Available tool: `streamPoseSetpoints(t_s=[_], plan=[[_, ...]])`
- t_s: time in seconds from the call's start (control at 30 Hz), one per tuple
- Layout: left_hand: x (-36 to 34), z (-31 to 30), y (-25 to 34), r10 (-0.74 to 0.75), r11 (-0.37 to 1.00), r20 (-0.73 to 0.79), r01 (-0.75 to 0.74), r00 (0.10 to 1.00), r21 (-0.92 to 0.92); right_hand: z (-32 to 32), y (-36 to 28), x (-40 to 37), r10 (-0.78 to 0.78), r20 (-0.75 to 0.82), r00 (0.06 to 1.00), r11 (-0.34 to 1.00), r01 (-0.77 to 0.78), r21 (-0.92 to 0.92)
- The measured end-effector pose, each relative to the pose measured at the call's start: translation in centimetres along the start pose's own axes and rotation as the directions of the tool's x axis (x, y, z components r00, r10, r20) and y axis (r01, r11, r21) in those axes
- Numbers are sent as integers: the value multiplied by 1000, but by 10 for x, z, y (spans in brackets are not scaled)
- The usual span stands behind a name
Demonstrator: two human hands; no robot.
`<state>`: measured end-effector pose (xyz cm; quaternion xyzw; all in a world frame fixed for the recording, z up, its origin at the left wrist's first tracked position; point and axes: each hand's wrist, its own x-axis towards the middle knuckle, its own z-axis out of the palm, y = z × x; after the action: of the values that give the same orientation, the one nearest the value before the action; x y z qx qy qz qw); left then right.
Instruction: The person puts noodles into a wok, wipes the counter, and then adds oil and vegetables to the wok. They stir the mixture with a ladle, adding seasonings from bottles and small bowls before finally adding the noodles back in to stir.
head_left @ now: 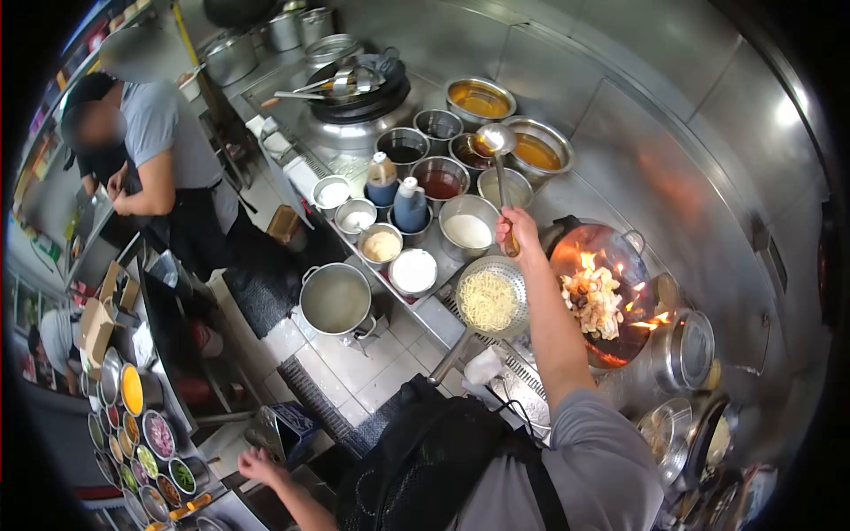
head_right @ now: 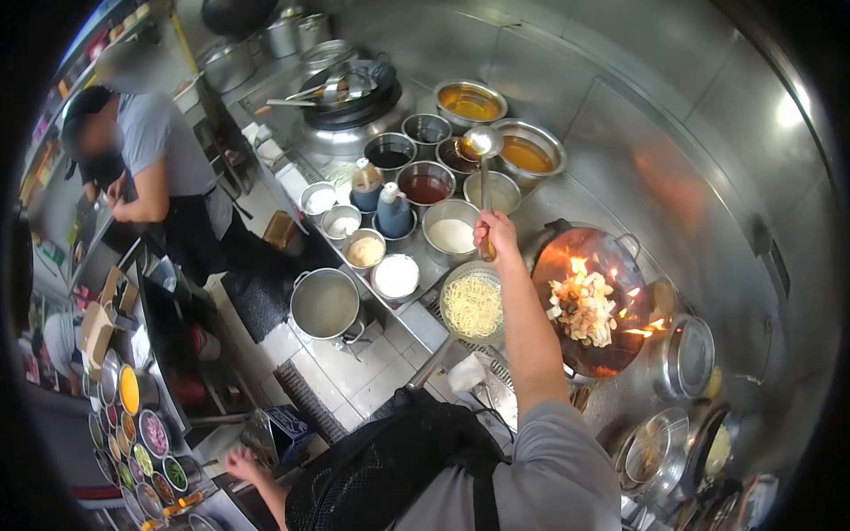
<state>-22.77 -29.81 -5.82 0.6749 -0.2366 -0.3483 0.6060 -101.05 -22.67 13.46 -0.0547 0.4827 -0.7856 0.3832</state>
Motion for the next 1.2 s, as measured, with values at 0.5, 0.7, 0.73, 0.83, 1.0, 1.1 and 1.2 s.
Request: streamPoseSetpoints(t_s=[0.5, 0.7, 0.73, 0.83, 1.0, 1.1, 1.2], plan=[[-384, 213, 28, 51, 845, 998, -532, -28, -58, -210, -78, -364, -104, -323, 941, 860, -78, -504], [-440, 258, -51, 123, 634, 976, -742, -182, -218, -274, -46, -382, -485, -106, 868, 19, -111, -994], [-442, 264, -59, 57, 666, 977, -722, -203, -189, -285, -42, -386, -448, -121, 886, 16, -128, -992], [-439, 280, -77, -105, 416, 960, -888, -261, -196, -306, -56, -430, -340, -159, 927, -254, -254, -933], [-448, 290, -59, -372, 879, 891, -406, -260, 248, -300, -86, -504, -397, -225, 890, -457, -405, -792], [-480, 283, -20, -300, 954, 899, -120, -320, 275, -277, -124, -546, -493, -132, 860, -444, -380, -811], [-516, 287, -4, -315, 865, 846, 237, -429, 443, -227, -164, -569, -403, -279, 872, -524, -469, -711]])
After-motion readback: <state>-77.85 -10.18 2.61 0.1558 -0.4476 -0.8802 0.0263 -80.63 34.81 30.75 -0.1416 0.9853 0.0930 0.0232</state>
